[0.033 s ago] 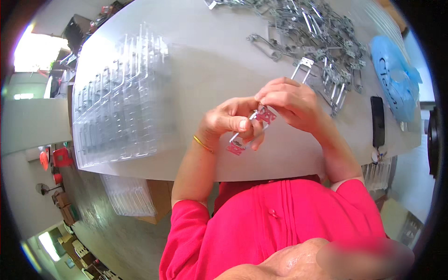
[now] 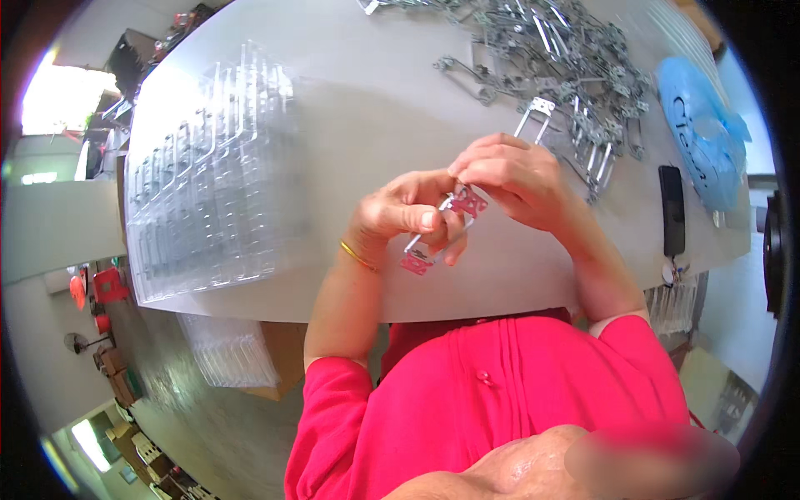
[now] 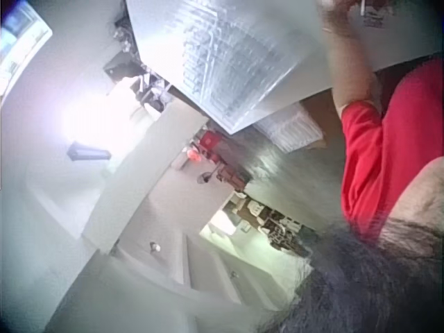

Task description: The person assembles metal components by hand, picking up a frame and a small pin from the table. They insert the pin into the frame and place the completed unit into a clear plastic tray before repeating the process.

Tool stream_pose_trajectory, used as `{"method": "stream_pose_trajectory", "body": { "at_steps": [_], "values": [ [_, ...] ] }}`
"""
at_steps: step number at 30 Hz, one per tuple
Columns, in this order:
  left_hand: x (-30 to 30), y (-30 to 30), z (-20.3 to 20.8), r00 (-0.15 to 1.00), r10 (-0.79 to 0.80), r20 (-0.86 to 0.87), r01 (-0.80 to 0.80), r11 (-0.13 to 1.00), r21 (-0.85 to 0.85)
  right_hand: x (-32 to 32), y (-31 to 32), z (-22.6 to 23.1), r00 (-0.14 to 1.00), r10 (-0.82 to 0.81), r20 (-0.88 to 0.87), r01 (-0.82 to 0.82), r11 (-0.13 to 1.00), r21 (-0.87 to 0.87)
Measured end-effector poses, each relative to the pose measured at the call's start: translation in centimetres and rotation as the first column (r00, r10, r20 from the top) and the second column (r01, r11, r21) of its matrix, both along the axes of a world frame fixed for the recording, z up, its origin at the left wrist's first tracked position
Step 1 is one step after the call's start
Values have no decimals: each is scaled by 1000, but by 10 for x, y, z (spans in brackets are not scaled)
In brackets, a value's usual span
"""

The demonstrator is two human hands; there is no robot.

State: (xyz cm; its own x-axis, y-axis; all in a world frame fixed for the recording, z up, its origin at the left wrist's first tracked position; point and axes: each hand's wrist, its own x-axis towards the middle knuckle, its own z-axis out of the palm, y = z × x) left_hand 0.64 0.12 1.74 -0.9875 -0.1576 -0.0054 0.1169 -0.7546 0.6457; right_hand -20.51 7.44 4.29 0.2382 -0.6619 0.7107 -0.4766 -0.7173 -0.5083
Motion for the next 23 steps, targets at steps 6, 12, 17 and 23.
{"method": "stream_pose_trajectory", "body": {
  "at_steps": [6, 12, 17, 23],
  "values": [
    [0, -1, 3, 999, 33, 4, -32, 999, -41, -2, 1, -5, 1000, -28, -9, 28, 1000, 3],
    [4, -8, -4, 997, -72, 8, 73, 992, -104, -1, 0, -4, 1000, -5, -11, 5, 1000, -11],
    [-1, -5, -8, 999, -11, -44, 8, 997, -71, 1, 3, -6, 999, -27, -24, 26, 999, -35],
    [2, -14, -11, 992, -123, -18, 120, 989, -91, -2, 0, -7, 998, -6, -57, 3, 999, -53]
  ]
}}
